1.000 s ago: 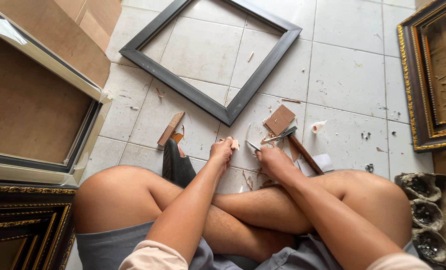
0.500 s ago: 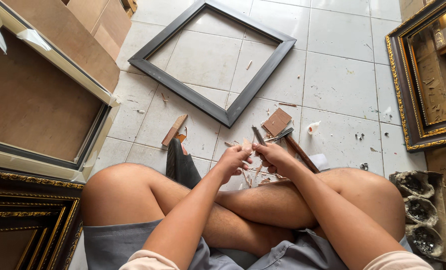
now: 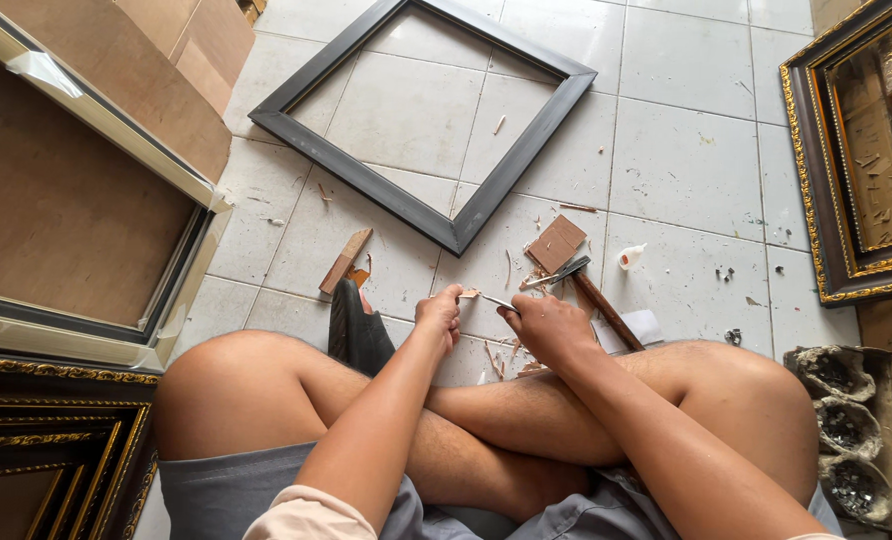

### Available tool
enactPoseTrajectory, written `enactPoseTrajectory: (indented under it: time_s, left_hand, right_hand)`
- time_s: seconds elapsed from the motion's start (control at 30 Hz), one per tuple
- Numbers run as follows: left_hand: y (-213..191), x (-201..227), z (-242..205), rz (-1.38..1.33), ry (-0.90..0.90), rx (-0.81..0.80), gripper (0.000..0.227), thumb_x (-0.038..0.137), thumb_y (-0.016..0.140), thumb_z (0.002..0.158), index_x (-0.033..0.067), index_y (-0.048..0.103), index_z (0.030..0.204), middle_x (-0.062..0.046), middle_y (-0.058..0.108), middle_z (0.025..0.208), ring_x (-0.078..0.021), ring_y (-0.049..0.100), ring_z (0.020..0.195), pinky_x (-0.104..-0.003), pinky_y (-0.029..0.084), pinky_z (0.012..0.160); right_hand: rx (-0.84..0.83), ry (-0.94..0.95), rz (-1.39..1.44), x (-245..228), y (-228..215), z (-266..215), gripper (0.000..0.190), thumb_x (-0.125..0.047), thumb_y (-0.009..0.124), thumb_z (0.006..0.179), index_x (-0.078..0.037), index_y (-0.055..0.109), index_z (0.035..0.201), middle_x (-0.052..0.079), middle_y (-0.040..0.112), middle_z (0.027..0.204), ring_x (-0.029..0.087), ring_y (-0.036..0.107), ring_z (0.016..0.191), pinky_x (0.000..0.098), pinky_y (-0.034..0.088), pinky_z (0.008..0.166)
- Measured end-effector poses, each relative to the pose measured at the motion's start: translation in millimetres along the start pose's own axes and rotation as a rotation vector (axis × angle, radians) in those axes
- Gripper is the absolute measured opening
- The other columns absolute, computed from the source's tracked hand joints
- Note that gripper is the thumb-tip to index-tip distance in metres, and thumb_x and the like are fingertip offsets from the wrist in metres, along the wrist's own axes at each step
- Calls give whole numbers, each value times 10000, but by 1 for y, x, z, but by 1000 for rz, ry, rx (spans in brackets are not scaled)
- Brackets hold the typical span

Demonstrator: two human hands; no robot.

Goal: The person sits on the floor and assembles a picture frame by cutting small wooden corner pieces with a utility knife and attaching them to the frame corners using glue. The person handles the frame, wooden pieces, knife, and glue bottle throughout the process.

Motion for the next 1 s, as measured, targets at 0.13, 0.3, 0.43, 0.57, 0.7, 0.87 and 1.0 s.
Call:
enactPoseTrajectory:
  time_s: [0.13,0.3,0.43,0.57,0.7,0.87,1.0]
  left_hand:
    - [10,-23,35,69,84,45,258,273,683,915,142,620,701,29,469,471,-77,462,343,-235,300,347]
    - [12,-24,31,126,148,124,282,338,604,915,121,746,804,-31,606,484,-141,548,348,-287,426,345]
    - [14,-29,33,105,125,129,280,323,588,951,118,756,860,-8,613,500,-121,539,355,-262,427,357]
    - [14,-29,32,86,122,138,290,307,581,966,94,765,897,-18,609,501,-127,534,355,-269,430,358]
    - [14,-29,28,57,122,139,286,282,575,971,82,754,873,-24,597,502,-130,521,357,-272,421,353]
    - [17,-31,31,60,124,145,286,274,575,974,78,757,874,-23,588,500,-133,522,359,-271,423,361]
    - [21,-42,51,28,144,168,291,239,576,944,71,730,764,-49,537,465,-153,497,325,-287,401,338]
  right_hand:
    - [7,-52,-54,-6,1,-2,451,-492,502,1141,-147,775,1044,213,776,827,485,833,922,601,647,825]
    - [2,-56,-60,-6,0,-8,435,-452,496,1141,-132,773,1043,224,791,822,490,839,916,638,660,839]
    - [16,-60,-61,-2,5,-3,434,-435,481,1155,-122,766,1059,222,793,820,488,838,896,646,657,820]
    - [12,-63,-63,-5,4,-5,436,-432,481,1155,-119,766,1053,219,790,810,488,839,893,650,659,815]
    - [-6,-52,-71,-2,9,-3,447,-446,478,1148,-113,761,1055,226,787,815,500,834,904,667,651,827]
    - [-7,-45,-64,5,21,3,445,-449,479,1144,-119,761,1047,229,785,809,504,834,903,676,651,825]
    - [-60,-24,-61,6,27,8,443,-422,472,1150,-110,774,1060,239,801,848,503,838,960,690,646,886]
Point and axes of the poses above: each hand's wrist, its own z-axis towards the middle knuckle, its own y-axis out of the palm, x = y × z, the point moved 7 cm from there along z, towards the middle knuckle
